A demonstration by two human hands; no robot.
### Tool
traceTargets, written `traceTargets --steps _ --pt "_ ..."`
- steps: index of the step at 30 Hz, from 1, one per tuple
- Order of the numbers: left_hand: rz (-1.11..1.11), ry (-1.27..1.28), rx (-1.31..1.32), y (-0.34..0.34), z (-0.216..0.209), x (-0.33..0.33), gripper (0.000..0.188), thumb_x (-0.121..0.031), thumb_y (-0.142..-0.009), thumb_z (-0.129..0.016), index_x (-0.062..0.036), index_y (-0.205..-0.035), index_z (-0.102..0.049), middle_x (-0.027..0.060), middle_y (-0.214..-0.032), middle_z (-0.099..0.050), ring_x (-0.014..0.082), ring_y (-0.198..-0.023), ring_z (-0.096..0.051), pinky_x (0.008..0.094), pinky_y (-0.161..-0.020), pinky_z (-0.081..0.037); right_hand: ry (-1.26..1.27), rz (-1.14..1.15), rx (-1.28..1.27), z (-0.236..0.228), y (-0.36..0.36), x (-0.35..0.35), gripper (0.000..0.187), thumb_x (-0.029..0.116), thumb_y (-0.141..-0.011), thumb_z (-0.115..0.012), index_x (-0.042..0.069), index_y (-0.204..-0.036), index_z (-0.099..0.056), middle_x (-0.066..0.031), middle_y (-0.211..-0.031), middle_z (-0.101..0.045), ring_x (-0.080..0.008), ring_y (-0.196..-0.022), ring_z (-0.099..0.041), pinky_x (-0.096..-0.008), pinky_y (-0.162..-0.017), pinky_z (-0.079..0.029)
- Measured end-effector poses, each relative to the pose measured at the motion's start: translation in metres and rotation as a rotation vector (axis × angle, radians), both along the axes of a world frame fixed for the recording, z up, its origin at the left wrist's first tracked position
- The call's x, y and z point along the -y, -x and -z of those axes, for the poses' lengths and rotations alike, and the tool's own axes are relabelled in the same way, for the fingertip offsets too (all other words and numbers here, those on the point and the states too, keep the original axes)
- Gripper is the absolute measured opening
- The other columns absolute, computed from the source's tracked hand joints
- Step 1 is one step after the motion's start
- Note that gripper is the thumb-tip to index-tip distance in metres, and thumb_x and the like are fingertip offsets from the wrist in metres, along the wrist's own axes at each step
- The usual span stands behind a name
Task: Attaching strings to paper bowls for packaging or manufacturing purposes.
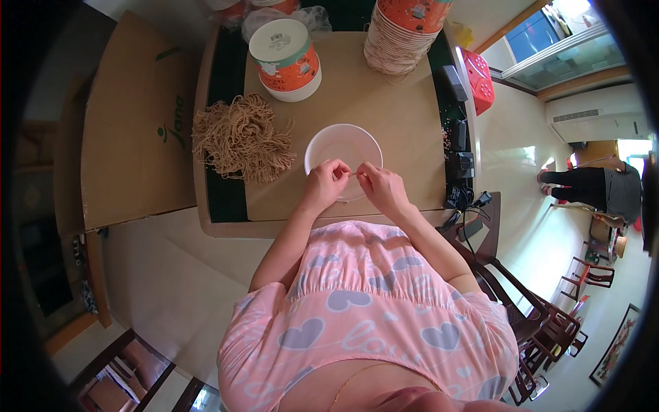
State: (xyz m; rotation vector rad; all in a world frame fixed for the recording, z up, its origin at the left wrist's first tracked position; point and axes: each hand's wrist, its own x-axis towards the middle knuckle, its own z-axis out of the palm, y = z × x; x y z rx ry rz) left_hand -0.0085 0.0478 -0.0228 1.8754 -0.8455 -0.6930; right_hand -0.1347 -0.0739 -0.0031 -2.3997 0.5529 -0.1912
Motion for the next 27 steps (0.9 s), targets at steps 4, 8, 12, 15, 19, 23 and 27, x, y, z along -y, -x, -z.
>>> traceTargets --steps 4,8,12,15,19,23,27 --pt "0.013 -0.068 -0.052 0.000 -0.007 0.002 0.012 -0.011 -0.081 -0.066 -0.0018 -0.089 -0.064 0.0107 -0.079 -0.064 0.0194 -0.066 -0.063 0.0307 -0.062 -0.050 -0.005 0.001 -0.014 -0.001 0.001 0.001 0.010 0.017 -0.089 -0.056 0.009 -0.093 -0.057 -0.0118 -0.080 -0.065 -0.0323 -0.072 -0.063 -0.0417 -0.061 -0.049" --pt "0.034 -0.063 -0.048 0.000 -0.008 0.002 0.012 -0.011 -0.082 -0.066 -0.0014 -0.088 -0.063 0.0117 -0.081 -0.064 0.0214 -0.066 -0.062 0.0317 -0.062 -0.050 -0.030 0.000 0.009 -0.003 0.000 0.001 0.009 0.017 -0.088 -0.057 0.008 -0.090 -0.058 -0.0113 -0.080 -0.065 -0.0324 -0.073 -0.063 -0.0418 -0.061 -0.049" --pt "0.016 -0.018 0.048 0.002 0.000 0.004 0.011 -0.012 -0.083 -0.065 -0.0008 -0.085 -0.063 0.0134 -0.082 -0.064 0.0259 -0.068 -0.063 0.0340 -0.062 -0.049 0.003 -0.027 0.015 -0.002 0.001 0.001 0.008 0.017 -0.088 -0.057 0.009 -0.087 -0.058 -0.0105 -0.080 -0.065 -0.0325 -0.073 -0.063 -0.0416 -0.061 -0.049" --pt "-0.007 0.003 0.087 0.004 0.001 0.004 0.012 -0.012 -0.083 -0.066 -0.0008 -0.083 -0.063 0.0140 -0.082 -0.063 0.0281 -0.069 -0.063 0.0353 -0.063 -0.049 0.014 -0.033 0.024 -0.001 0.002 0.002 0.007 0.016 -0.087 -0.057 0.009 -0.086 -0.059 -0.0100 -0.081 -0.065 -0.0324 -0.074 -0.063 -0.0412 -0.061 -0.049" --pt "-0.030 -0.022 0.037 0.003 0.000 0.005 0.013 -0.013 -0.083 -0.065 -0.0007 -0.083 -0.062 0.0139 -0.082 -0.064 0.0291 -0.071 -0.063 0.0364 -0.064 -0.050 0.008 -0.030 0.033 0.000 0.005 0.003 0.006 0.015 -0.086 -0.058 0.009 -0.087 -0.060 -0.0100 -0.080 -0.065 -0.0321 -0.073 -0.063 -0.0412 -0.061 -0.049" --pt "-0.017 0.023 0.002 0.002 0.000 0.008 0.013 -0.014 -0.083 -0.065 -0.0009 -0.083 -0.062 0.0137 -0.081 -0.064 0.0286 -0.071 -0.063 0.0365 -0.064 -0.049 0.005 -0.022 0.049 -0.001 0.005 0.003 0.006 0.014 -0.085 -0.059 0.009 -0.087 -0.061 -0.0102 -0.078 -0.065 -0.0319 -0.073 -0.062 -0.0411 -0.061 -0.049" --pt "0.031 -0.024 0.028 0.004 -0.001 0.010 0.012 -0.010 -0.085 -0.065 0.0012 -0.084 -0.061 0.0108 -0.078 -0.064 0.0164 -0.066 -0.060 0.0297 -0.060 -0.047 0.010 -0.034 0.048 -0.003 0.004 0.003 0.006 0.014 -0.085 -0.059 0.009 -0.086 -0.061 -0.0102 -0.079 -0.065 -0.0319 -0.073 -0.062 -0.0410 -0.061 -0.049"
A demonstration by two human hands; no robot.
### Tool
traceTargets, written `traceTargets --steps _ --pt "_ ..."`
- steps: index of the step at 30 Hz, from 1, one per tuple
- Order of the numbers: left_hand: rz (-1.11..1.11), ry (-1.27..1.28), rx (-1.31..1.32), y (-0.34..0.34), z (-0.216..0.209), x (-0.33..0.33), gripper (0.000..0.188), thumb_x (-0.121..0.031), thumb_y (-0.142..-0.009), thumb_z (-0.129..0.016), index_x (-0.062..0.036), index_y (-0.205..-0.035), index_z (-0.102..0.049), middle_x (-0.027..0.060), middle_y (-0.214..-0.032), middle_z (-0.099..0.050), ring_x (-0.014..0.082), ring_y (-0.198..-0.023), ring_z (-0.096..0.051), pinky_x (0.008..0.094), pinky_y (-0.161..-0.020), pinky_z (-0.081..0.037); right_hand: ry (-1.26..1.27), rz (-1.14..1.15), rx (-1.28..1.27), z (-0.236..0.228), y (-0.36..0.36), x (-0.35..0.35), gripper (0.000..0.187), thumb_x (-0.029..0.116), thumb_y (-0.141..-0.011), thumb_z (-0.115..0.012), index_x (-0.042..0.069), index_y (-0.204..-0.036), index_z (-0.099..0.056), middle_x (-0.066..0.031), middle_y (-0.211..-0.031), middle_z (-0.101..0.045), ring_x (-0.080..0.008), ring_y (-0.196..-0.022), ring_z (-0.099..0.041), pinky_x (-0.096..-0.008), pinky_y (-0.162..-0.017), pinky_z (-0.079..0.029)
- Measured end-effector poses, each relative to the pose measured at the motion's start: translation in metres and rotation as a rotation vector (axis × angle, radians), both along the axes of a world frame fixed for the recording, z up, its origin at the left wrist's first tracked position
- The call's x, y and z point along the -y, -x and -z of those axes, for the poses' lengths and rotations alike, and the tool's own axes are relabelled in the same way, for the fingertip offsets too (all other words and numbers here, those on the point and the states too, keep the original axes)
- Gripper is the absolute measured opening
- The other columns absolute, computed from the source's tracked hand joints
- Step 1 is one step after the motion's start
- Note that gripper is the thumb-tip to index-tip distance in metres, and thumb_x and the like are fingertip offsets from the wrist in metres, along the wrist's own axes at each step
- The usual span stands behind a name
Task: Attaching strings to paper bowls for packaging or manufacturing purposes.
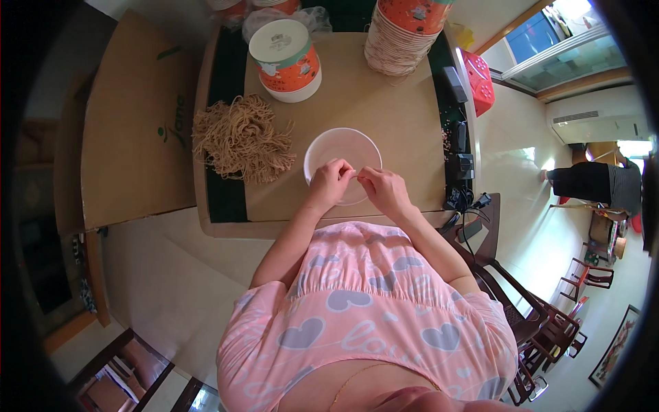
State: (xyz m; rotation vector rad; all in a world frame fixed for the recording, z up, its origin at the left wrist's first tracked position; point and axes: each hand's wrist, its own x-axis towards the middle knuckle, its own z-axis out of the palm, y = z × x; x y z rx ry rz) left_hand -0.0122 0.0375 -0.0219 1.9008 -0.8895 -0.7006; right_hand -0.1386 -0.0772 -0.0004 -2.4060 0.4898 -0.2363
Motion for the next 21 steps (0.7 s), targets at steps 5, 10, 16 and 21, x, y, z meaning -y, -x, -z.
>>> traceTargets --steps 5,10,16,21 --pt "-0.038 0.041 0.080 0.001 0.011 0.000 0.014 -0.013 -0.085 -0.063 -0.0004 -0.080 -0.058 0.0135 -0.079 -0.063 0.0290 -0.069 -0.062 0.0374 -0.064 -0.049 0.000 -0.006 0.001 0.001 0.000 -0.001 0.005 0.014 -0.085 -0.059 0.009 -0.086 -0.060 -0.0103 -0.078 -0.065 -0.0320 -0.072 -0.062 -0.0411 -0.061 -0.049" --pt "-0.140 0.047 -0.027 -0.008 0.000 -0.002 0.014 -0.015 -0.086 -0.062 -0.0007 -0.085 -0.062 0.0136 -0.081 -0.064 0.0263 -0.072 -0.063 0.0349 -0.065 -0.049 -0.017 0.043 -0.004 0.004 0.002 0.001 0.005 0.014 -0.085 -0.059 0.009 -0.087 -0.060 -0.0103 -0.076 -0.065 -0.0317 -0.070 -0.062 -0.0411 -0.060 -0.049" --pt "-0.036 0.018 -0.062 -0.002 0.000 -0.001 0.014 -0.015 -0.085 -0.065 -0.0007 -0.086 -0.063 0.0135 -0.081 -0.065 0.0234 -0.071 -0.064 0.0334 -0.065 -0.050 -0.016 0.033 -0.004 0.006 -0.001 -0.001 0.006 0.015 -0.086 -0.059 0.009 -0.087 -0.059 -0.0105 -0.076 -0.065 -0.0313 -0.070 -0.062 -0.0411 -0.060 -0.049" --pt "-0.107 -0.003 -0.072 0.001 -0.006 0.000 0.012 -0.014 -0.084 -0.066 -0.0019 -0.087 -0.064 0.0122 -0.083 -0.065 0.0228 -0.073 -0.064 0.0332 -0.065 -0.051 -0.008 0.038 -0.019 0.007 -0.001 0.000 0.006 0.015 -0.086 -0.058 0.009 -0.088 -0.058 -0.0107 -0.076 -0.065 -0.0314 -0.070 -0.062 -0.0412 -0.060 -0.049"
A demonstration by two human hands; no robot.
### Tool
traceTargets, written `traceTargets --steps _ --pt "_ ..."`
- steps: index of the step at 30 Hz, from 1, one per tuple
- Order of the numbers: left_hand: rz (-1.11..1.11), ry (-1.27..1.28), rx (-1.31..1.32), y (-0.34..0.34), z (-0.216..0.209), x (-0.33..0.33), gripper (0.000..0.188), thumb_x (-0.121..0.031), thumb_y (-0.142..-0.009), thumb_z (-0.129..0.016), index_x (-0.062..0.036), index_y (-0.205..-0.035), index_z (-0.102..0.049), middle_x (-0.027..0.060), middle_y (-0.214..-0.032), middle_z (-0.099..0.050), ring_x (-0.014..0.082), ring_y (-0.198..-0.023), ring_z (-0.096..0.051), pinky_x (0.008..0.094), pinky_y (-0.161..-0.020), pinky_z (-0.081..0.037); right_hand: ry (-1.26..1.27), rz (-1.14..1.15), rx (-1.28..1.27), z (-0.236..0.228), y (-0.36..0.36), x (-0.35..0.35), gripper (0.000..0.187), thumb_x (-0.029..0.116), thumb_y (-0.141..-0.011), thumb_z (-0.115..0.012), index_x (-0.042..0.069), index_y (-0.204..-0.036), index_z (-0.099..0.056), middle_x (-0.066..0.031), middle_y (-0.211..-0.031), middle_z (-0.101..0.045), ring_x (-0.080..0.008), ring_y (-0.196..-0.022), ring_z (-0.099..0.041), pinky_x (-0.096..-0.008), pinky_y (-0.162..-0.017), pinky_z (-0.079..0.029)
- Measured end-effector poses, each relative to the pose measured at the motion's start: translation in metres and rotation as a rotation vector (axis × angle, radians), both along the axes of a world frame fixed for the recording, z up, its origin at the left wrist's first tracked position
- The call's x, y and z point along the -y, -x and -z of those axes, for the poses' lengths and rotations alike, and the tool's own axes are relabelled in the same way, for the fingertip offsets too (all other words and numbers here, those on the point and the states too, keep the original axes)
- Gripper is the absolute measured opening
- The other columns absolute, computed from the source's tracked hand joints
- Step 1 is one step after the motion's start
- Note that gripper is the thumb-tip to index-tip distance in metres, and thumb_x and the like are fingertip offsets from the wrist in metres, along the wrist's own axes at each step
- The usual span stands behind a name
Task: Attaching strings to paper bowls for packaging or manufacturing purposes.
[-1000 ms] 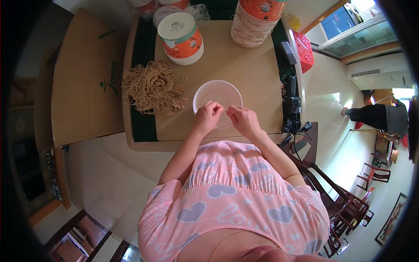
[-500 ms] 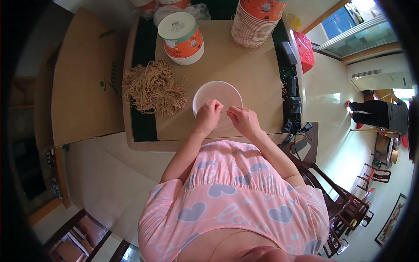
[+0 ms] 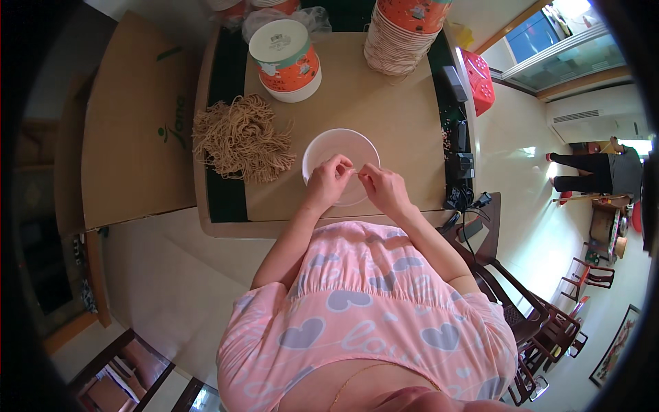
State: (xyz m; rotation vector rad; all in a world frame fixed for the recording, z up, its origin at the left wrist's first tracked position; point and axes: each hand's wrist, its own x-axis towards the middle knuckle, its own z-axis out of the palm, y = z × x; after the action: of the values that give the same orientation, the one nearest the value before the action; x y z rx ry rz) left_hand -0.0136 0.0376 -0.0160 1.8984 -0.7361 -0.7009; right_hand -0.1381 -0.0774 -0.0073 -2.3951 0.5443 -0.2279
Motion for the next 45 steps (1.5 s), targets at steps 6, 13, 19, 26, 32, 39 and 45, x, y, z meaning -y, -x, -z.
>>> traceTargets --steps 6,13,19,26,32,39,45 --pt "0.096 0.096 0.203 0.000 -0.001 -0.005 0.009 -0.007 -0.083 -0.066 -0.0052 -0.091 -0.065 0.0075 -0.080 -0.061 0.0165 -0.063 -0.058 0.0293 -0.059 -0.047 0.019 0.003 0.002 -0.001 0.000 0.000 0.006 0.014 -0.086 -0.058 0.009 -0.088 -0.057 -0.0109 -0.075 -0.064 -0.0316 -0.069 -0.062 -0.0416 -0.059 -0.048" --pt "0.082 0.010 0.308 0.004 0.010 -0.003 0.009 -0.010 -0.084 -0.062 -0.0069 -0.092 -0.064 0.0101 -0.086 -0.060 0.0273 -0.076 -0.062 0.0355 -0.067 -0.050 0.011 -0.026 0.021 -0.004 -0.001 -0.001 0.005 0.014 -0.086 -0.058 0.008 -0.087 -0.056 -0.0112 -0.073 -0.063 -0.0327 -0.069 -0.061 -0.0422 -0.059 -0.048" --pt "0.098 0.057 0.245 -0.002 0.000 -0.004 0.011 -0.010 -0.083 -0.064 -0.0058 -0.093 -0.063 0.0093 -0.087 -0.060 0.0231 -0.073 -0.063 0.0345 -0.063 -0.050 0.000 0.004 0.043 0.000 0.000 0.000 0.006 0.015 -0.087 -0.057 0.010 -0.088 -0.055 -0.0123 -0.072 -0.063 -0.0336 -0.068 -0.062 -0.0444 -0.058 -0.048" --pt "0.152 0.000 0.169 0.001 0.008 -0.005 0.014 -0.010 -0.083 -0.068 -0.0043 -0.095 -0.065 0.0074 -0.075 -0.065 0.0148 -0.062 -0.060 0.0288 -0.059 -0.049 -0.024 0.022 0.035 0.001 -0.001 -0.001 0.008 0.017 -0.088 -0.055 0.010 -0.090 -0.055 -0.0152 -0.068 -0.061 -0.0356 -0.064 -0.061 -0.0462 -0.056 -0.047" --pt "0.064 0.030 -0.136 0.005 0.005 -0.003 0.012 -0.010 -0.084 -0.065 -0.0029 -0.094 -0.064 0.0117 -0.075 -0.066 0.0210 -0.067 -0.066 0.0325 -0.062 -0.050 -0.046 0.055 0.028 0.004 0.000 -0.001 0.009 0.018 -0.089 -0.054 0.009 -0.090 -0.055 -0.0174 -0.067 -0.060 -0.0371 -0.064 -0.060 -0.0470 -0.056 -0.047" --pt "0.089 0.071 0.028 0.004 0.000 -0.001 0.009 -0.008 -0.085 -0.062 -0.0046 -0.093 -0.062 0.0121 -0.078 -0.065 0.0253 -0.070 -0.065 0.0340 -0.063 -0.050 -0.038 0.047 0.022 0.001 -0.002 -0.001 0.007 0.015 -0.088 -0.056 0.008 -0.090 -0.056 -0.0153 -0.068 -0.061 -0.0345 -0.065 -0.061 -0.0427 -0.056 -0.047" --pt "0.060 0.082 0.272 0.007 0.003 0.000 0.005 -0.005 -0.086 -0.061 -0.0014 -0.090 -0.061 0.0120 -0.081 -0.066 0.0238 -0.065 -0.064 0.0322 -0.059 -0.049 -0.031 0.019 0.047 0.001 -0.003 -0.002 0.010 0.016 -0.087 -0.058 0.007 -0.092 -0.058 -0.0134 -0.073 -0.063 -0.0338 -0.065 -0.061 -0.0415 -0.057 -0.048"
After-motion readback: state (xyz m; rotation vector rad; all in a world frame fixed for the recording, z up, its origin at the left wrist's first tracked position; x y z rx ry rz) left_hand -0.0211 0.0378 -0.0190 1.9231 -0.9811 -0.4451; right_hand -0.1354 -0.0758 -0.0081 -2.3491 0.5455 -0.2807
